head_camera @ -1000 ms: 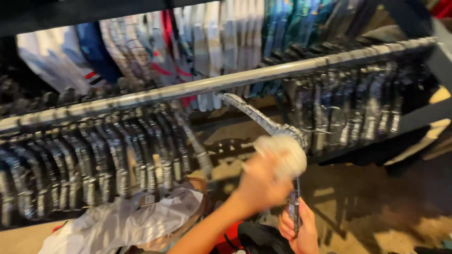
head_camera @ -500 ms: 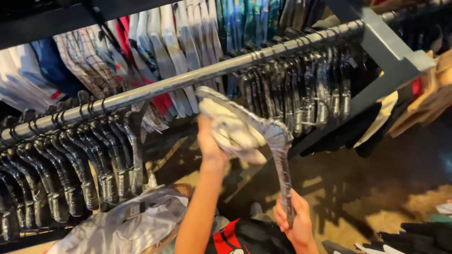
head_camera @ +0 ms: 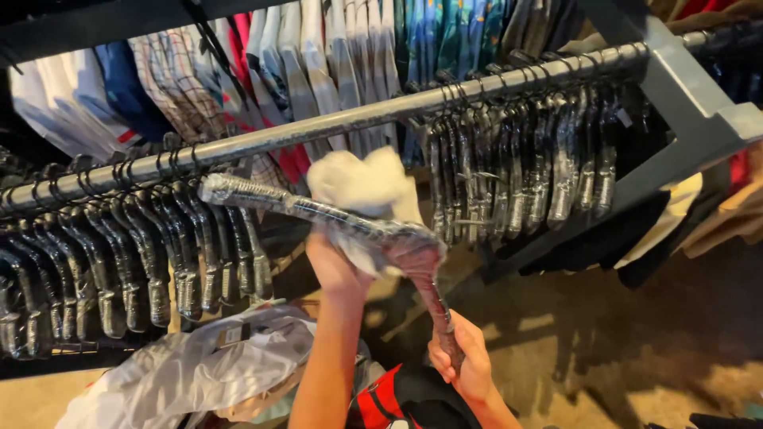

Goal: The person wipes a metal clothing hanger with a white cloth, then hangs it on a rack. This process is repeated for several hangers, with the person removing each one, wiping it down, and placing it back on the rack.

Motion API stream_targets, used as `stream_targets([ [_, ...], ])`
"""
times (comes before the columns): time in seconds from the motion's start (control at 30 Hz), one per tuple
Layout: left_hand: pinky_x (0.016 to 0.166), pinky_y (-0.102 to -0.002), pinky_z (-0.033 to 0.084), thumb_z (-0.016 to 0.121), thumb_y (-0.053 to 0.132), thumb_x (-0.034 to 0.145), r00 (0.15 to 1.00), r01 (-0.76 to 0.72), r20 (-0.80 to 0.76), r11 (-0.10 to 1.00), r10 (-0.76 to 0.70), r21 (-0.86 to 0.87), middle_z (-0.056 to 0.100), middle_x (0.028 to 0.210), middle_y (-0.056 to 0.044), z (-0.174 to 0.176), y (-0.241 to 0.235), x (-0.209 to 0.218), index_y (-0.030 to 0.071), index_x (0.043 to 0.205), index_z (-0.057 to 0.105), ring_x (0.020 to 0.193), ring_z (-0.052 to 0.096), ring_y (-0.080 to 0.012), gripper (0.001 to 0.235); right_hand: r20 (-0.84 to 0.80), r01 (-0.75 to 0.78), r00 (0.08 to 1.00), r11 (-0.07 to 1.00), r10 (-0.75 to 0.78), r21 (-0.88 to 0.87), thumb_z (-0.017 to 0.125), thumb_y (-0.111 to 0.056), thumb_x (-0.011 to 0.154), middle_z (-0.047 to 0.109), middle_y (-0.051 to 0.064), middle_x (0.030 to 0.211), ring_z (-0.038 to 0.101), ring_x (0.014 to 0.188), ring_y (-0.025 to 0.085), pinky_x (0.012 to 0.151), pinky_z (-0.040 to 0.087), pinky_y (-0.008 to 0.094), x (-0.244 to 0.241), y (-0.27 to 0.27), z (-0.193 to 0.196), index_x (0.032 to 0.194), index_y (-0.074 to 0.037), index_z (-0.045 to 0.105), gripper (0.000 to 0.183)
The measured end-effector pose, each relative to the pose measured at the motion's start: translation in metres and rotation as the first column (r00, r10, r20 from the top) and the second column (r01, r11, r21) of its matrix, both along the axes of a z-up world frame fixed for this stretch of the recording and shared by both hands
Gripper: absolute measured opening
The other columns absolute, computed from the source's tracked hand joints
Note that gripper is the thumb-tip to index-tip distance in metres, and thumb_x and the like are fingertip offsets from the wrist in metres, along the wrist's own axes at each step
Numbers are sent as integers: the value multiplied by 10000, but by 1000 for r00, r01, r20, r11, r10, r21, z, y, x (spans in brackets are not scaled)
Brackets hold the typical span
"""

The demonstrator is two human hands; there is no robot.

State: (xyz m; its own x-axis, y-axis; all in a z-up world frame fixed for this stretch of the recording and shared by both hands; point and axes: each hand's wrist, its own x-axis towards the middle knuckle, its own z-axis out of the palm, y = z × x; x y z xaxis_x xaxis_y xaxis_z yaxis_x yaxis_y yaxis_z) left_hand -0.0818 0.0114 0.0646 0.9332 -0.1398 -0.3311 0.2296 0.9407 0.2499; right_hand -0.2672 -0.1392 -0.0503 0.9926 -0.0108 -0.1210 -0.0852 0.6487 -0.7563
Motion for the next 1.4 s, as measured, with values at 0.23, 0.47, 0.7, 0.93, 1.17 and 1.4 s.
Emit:
stream_targets([
  [0.23,914,-429,544,649,117,974,502,-645,724,353,-473,678,615,1024,-104,-47,-26,-123,211,1150,571,920,633,-298,215,170,122,978,992,-123,14,482,-429,1128,584,99,779,544,604,123,525,457,261,12,-12,-56,1078,5,540,441],
  [0.47,844,-469,519,700,211,822,442,-407,206,9,-873,913,643,1089,-182,-39,22,-113,106,1244,664,956,644,-405,436,133,363,930,816,-341,-450,439,-363,1048,634,85,949,602,819,144,722,494,285,22,-18,-62,1124,-10,576,387],
  [0.7,845,-408,561,662,185,794,612,-159,167,87,-773,983,691,1083,-142,-60,75,-108,73,1130,628,976,689,-367,356,111,385,920,814,-376,-434,501,-413,943,542,92,633,499,489,143,414,398,264,-20,-21,-109,967,-26,507,388],
  [0.93,836,-411,532,687,171,793,652,-190,152,34,-743,981,690,1048,-157,-64,107,-98,52,1109,616,972,669,-382,345,35,277,957,878,-286,-391,634,-273,778,560,139,647,519,457,198,385,460,336,-10,-27,-114,992,-5,475,378],
  [1.17,822,-423,530,671,153,781,632,-181,144,35,-762,983,677,1043,-171,-69,131,-96,53,1106,610,963,656,-397,346,148,428,898,744,-414,-513,476,-280,1015,502,72,636,401,433,124,377,286,265,86,-3,-43,1042,-6,507,277],
  [1.4,805,-425,534,667,151,775,612,-106,79,17,-787,994,673,1019,-172,-96,176,-89,55,1105,617,937,659,-391,347,224,515,846,632,-484,-579,445,-236,1034,514,68,647,405,449,113,389,287,255,104,5,-32,1074,3,524,256],
])
